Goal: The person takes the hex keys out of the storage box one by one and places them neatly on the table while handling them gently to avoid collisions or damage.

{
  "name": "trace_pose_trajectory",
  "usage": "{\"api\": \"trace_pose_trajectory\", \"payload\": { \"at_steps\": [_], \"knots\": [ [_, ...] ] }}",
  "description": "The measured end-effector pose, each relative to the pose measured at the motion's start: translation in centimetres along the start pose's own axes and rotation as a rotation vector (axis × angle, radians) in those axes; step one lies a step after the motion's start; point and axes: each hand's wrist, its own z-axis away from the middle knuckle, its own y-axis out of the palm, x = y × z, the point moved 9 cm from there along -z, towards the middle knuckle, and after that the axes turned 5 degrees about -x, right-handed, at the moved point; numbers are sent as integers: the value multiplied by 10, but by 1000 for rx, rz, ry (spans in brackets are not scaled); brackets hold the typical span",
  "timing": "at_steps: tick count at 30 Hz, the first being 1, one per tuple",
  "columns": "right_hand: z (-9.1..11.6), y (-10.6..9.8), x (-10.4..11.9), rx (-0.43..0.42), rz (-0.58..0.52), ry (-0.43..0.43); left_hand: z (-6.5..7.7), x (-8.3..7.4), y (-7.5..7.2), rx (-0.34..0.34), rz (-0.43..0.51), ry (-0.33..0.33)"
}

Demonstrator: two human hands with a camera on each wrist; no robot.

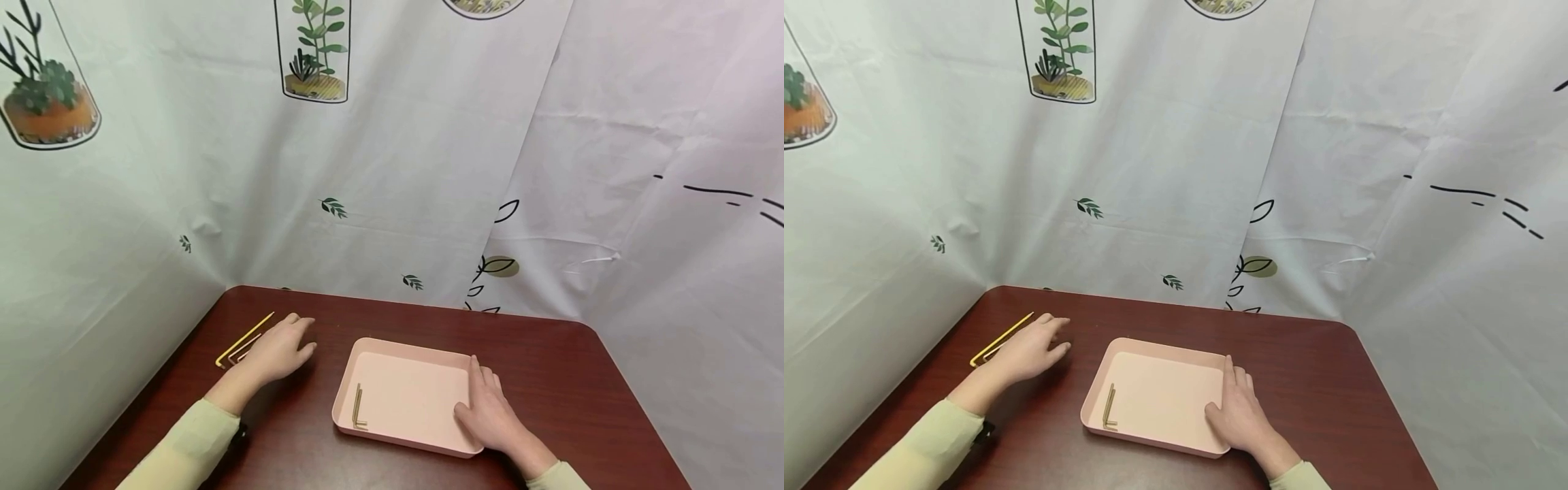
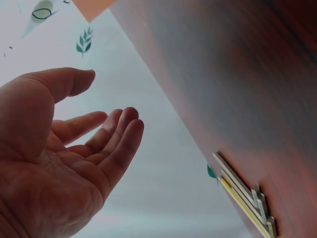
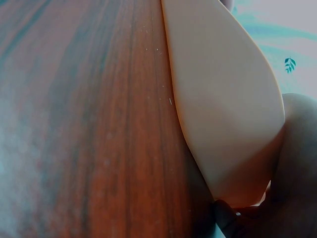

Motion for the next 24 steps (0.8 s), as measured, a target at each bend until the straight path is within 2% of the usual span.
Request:
{"api": "trace_pose_trajectory", "payload": {
  "at_steps": [7, 24],
  "knots": [
    [-1, 0, 0, -4, -6, 5, -1, -14, 1, -20, 25, 20],
    [2, -1, 1, 7, -12, 9, 5, -62, -6, -89, 51, 139]
  ]
}}
